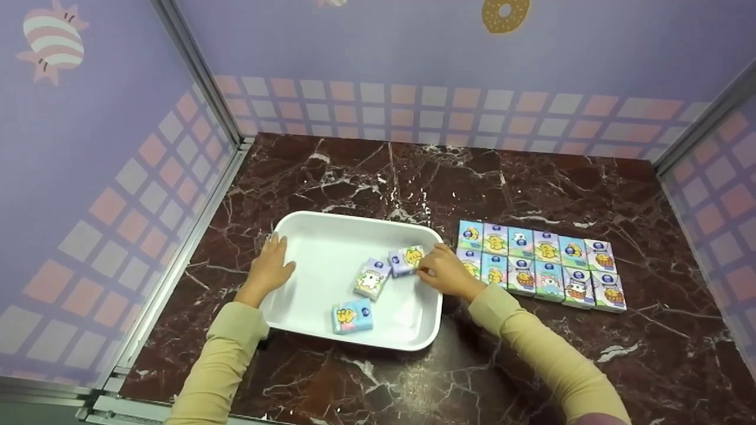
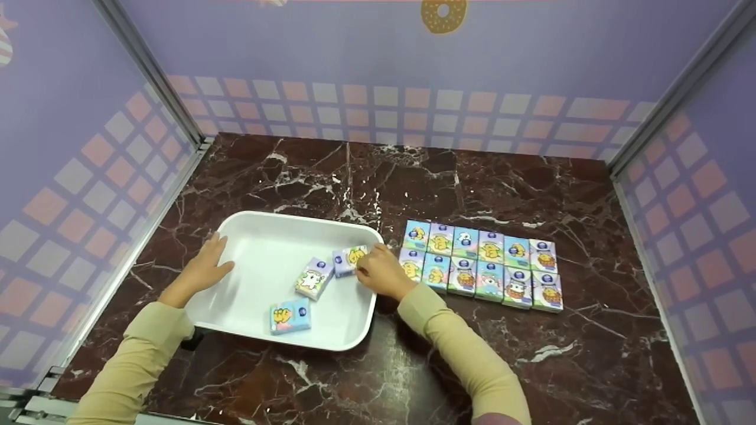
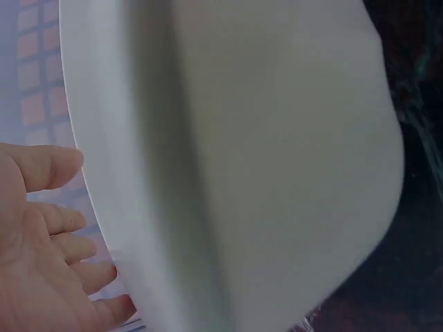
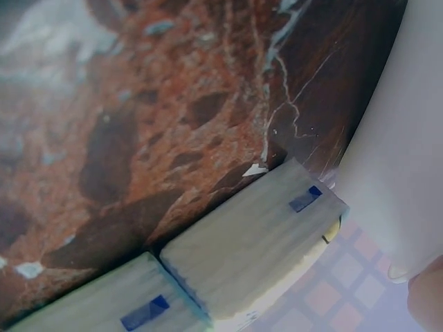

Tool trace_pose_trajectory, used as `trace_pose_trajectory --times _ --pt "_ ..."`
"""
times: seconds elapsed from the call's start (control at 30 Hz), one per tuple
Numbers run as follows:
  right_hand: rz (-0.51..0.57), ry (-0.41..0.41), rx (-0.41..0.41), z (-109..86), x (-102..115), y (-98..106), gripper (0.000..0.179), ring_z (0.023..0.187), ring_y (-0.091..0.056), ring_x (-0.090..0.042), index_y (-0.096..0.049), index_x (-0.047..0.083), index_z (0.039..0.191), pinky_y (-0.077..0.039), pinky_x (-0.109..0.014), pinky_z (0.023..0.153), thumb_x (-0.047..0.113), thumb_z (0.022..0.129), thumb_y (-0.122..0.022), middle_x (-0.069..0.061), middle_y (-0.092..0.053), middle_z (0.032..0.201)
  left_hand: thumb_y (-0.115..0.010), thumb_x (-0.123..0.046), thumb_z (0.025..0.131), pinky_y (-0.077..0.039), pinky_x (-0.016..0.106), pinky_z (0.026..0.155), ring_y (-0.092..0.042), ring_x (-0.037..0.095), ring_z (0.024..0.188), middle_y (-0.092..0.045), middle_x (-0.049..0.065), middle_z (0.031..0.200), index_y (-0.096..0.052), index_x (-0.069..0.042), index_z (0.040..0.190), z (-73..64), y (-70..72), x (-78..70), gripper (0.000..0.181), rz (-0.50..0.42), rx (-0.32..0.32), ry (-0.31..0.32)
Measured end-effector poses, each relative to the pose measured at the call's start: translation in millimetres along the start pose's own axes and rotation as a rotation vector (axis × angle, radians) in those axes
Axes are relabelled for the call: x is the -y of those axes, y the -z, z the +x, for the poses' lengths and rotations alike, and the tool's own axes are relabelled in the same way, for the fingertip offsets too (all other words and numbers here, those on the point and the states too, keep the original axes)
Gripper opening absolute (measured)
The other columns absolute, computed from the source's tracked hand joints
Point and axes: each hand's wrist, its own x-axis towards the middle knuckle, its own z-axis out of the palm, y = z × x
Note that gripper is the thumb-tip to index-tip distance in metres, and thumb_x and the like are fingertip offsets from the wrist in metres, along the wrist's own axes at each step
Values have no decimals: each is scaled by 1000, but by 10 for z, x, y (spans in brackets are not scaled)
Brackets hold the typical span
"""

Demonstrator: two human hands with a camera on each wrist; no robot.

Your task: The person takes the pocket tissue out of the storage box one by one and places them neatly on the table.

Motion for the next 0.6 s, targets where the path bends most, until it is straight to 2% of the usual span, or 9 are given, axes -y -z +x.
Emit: trace_pose_trajectory --times 0.2,0.33,0.6 --pt "4 3 12 3 2 6 9 76 -57 -19 -65 12 73 -31 -43 101 16 78 -59 -1 -65 72 -42 -14 89 -14 60 105 -2 45 132 0 29 144 -13 12 136 11 -28 120 62 -16 13 8" --pt "2 -1 28 8 6 15 10 79 -57 -19 -65 12 74 -30 -44 102 17 78 -58 -1 -66 73 -40 -10 89 -13 60 105 -4 46 131 -1 30 144 -12 14 136 19 -36 183 59 -24 -8 -33" --pt "-5 14 28 12 3 16 6 80 -57 -20 -65 11 74 -32 -45 101 14 75 -59 -2 -65 76 -36 -1 88 -15 58 106 -9 46 131 -6 30 144 -16 14 135 25 -88 313 54 16 -74 -117"
